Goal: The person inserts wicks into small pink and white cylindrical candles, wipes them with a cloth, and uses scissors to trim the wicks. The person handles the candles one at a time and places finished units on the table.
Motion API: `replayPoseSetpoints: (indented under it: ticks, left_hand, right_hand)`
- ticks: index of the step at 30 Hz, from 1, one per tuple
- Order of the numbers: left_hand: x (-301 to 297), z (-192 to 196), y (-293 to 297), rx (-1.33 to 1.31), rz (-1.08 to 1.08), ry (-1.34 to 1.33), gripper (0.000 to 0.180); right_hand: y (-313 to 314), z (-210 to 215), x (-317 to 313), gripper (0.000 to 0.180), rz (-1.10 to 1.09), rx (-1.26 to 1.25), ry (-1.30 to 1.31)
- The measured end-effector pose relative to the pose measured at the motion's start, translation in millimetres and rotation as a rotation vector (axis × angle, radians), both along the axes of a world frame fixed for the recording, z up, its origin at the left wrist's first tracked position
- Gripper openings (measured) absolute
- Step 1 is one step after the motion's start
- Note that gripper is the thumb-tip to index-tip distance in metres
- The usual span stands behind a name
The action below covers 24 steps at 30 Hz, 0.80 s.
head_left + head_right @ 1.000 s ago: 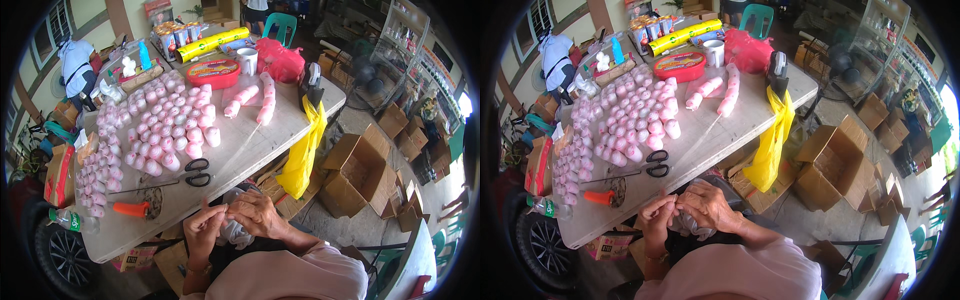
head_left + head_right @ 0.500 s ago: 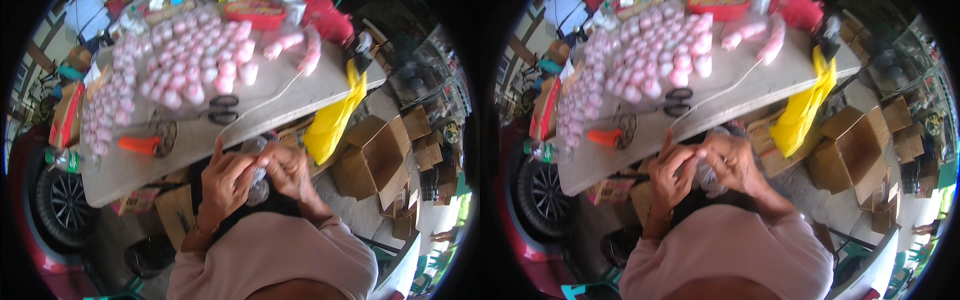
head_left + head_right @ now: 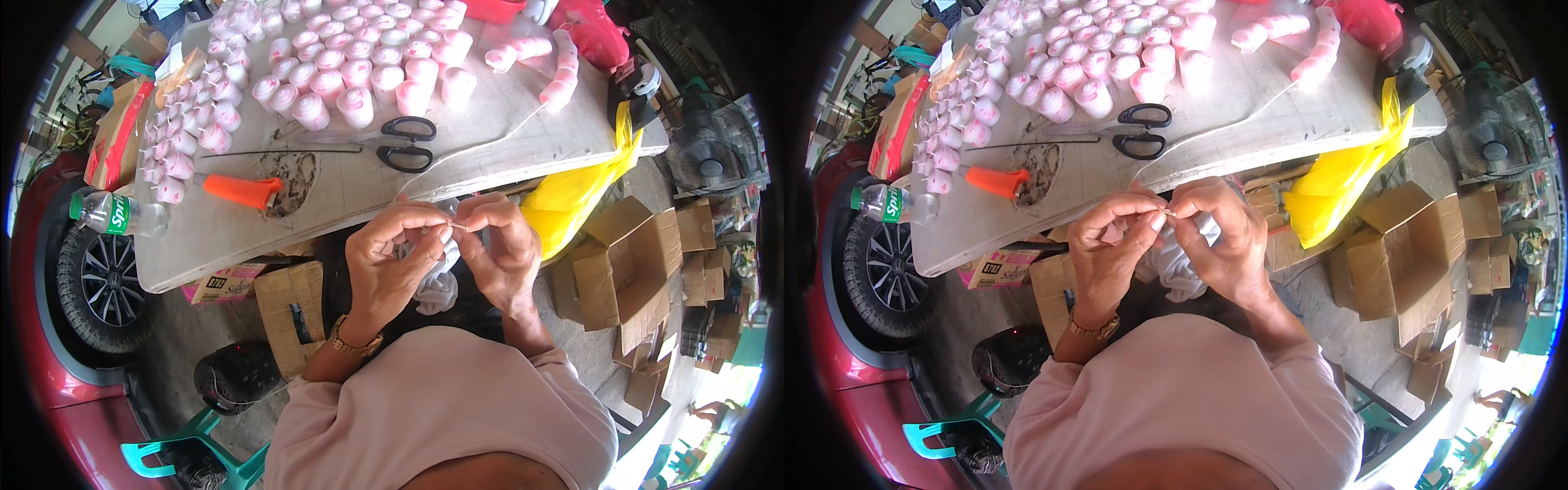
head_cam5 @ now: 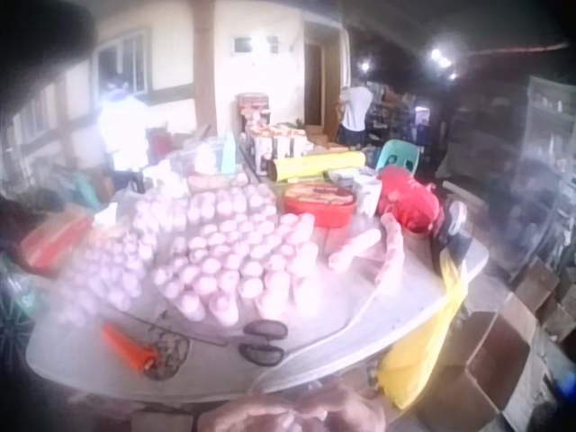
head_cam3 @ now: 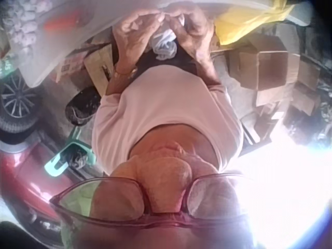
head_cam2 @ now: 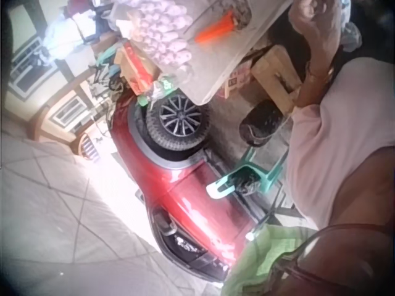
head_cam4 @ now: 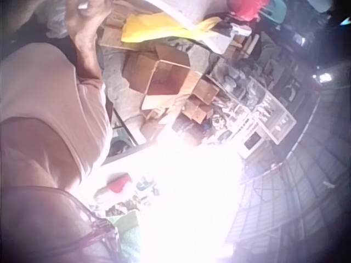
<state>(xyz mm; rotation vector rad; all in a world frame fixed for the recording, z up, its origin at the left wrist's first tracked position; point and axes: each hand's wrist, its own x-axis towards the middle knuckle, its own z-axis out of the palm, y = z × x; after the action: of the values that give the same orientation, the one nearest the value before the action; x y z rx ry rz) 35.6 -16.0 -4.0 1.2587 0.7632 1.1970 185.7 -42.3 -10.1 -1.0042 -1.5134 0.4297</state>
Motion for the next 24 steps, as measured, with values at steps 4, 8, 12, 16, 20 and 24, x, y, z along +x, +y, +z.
replayPoseSetpoints:
  ticks: [4, 8, 12, 16, 20, 24]
  left_hand:
    - [5, 1, 1, -0.087, 0.038, -0.176, 0.01]
    - [7, 0, 1, 0.008, 0.1, -0.088, 0.01]
    - [5, -2, 1, 0.222, 0.127, 0.108, 0.013]
    - [2, 0, 1, 0.159, 0.096, 0.062, 0.016]
    - [-2, 4, 4, 0.312, 0.141, 0.168, 0.018]
    - [-5, 6, 4, 0.423, 0.194, 0.28, 0.016]
  right_hand:
    - [-1, 4, -6, 0.032, -0.032, 0.102, -0.116]
    - [1, 6, -8, 0.033, -0.021, 0.143, -0.128]
    - [3, 6, -8, 0.033, -0.036, 0.172, -0.085]
    - [3, 7, -7, 0.033, -0.007, 0.166, -0.063]
    - [3, 8, -5, 0.033, 0.017, 0.183, -0.107]
    - [5, 8, -7, 0.033, 0.022, 0.185, -0.109]
